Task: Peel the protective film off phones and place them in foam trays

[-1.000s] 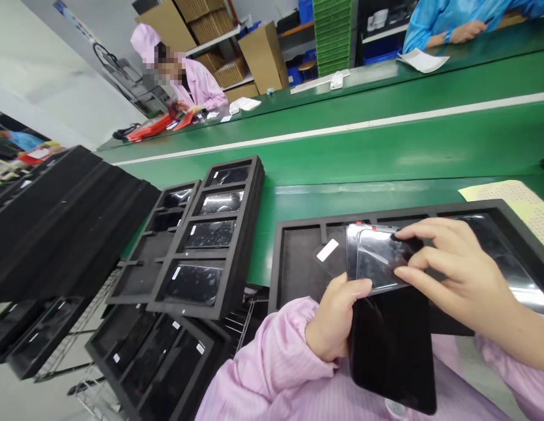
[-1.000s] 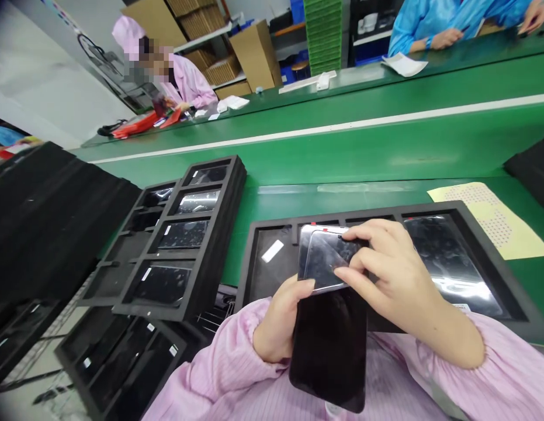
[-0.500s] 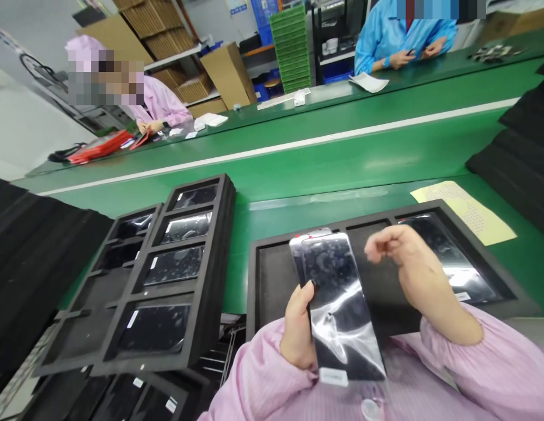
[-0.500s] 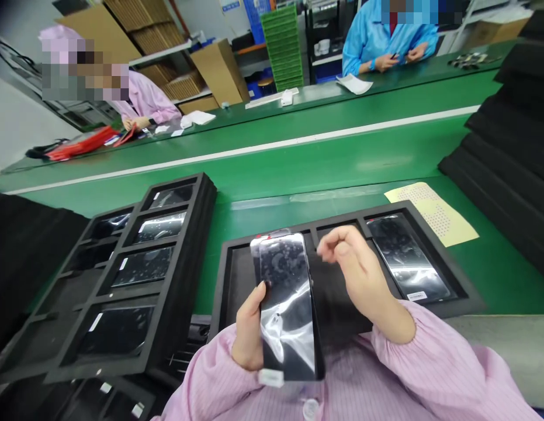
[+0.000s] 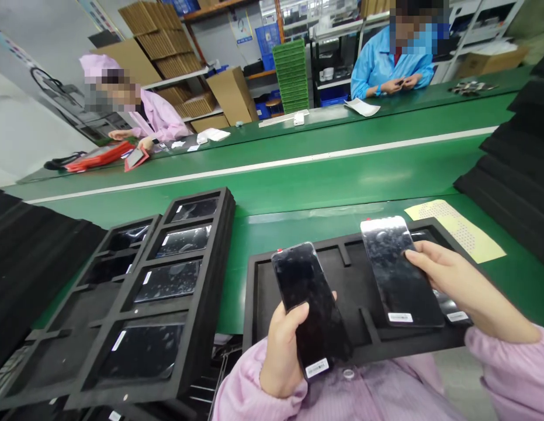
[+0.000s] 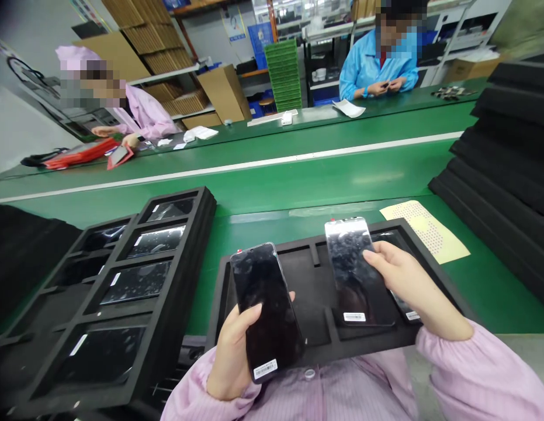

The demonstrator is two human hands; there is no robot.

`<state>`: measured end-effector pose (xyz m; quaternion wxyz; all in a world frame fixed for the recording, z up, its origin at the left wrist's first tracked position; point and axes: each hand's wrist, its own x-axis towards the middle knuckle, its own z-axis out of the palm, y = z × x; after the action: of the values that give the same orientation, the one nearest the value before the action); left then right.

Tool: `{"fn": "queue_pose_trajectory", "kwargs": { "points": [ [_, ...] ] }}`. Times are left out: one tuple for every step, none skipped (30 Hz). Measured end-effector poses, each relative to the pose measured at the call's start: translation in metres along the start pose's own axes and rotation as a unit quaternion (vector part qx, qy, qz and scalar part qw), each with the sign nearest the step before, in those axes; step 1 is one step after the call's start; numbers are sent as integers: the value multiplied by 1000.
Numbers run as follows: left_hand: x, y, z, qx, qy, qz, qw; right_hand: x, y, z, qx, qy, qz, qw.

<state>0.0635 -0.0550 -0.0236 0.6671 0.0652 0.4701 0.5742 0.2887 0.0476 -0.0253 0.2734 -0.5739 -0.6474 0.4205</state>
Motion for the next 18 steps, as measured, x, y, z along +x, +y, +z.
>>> {"fn": "queue_pose_trajectory", "kwargs": {
  "points": [
    [-1,1,-1,4,-5,-4,1000,3,6,-2,-23,7,-12,1000],
    [-2,0,-1,9,-10,-10,1000,5,11,-3,-44,12,-23,999],
    [-2,-2,-1,17,-17,-20,999,6,16,-1,-62,18,-33,997],
    [-2,-5,0,27,-27,-31,999,7,19,2,-80,29,-42,996],
    [-3,-8,1,35,-40,-43,998,6,20,5,-101,50,-56,992],
    [-3,-13,2,46,-55,-54,996,4,18,8,-125,78,-81,986],
    [-3,-17,4,59,-72,-64,994,2,15,11,-147,108,-119,976],
    [-3,-21,5,73,-92,-74,990,0,9,12,-161,133,-167,964],
    [-4,-24,7,90,-114,-83,986,-2,2,13,-166,145,-222,950],
    [-5,-25,9,110,-136,-93,980,-3,-7,13,-159,140,-276,937],
    [-6,-26,11,131,-154,-103,974,-5,-16,13,-144,118,-321,929],
    [-7,-26,13,151,-169,-112,968,-5,-24,13,-123,83,-351,925],
    [-8,-25,15,167,-178,-121,962,-5,-32,14,-107,51,-370,921],
    [-9,-24,17,179,-182,-125,959,-5,-39,15,-97,29,-384,918],
    [-10,-23,18,185,-183,-126,957,-5,-43,17,-95,20,-397,913],
    [-11,-21,20,185,-181,-126,958,-5,-46,18,-102,28,-415,904],
    [-12,-20,21,181,-181,-124,959,-7,-48,20,-112,53,-442,888],
    [-12,-19,22,174,-182,-122,960,-10,-48,21,-126,81,-475,867]
  ]
}}
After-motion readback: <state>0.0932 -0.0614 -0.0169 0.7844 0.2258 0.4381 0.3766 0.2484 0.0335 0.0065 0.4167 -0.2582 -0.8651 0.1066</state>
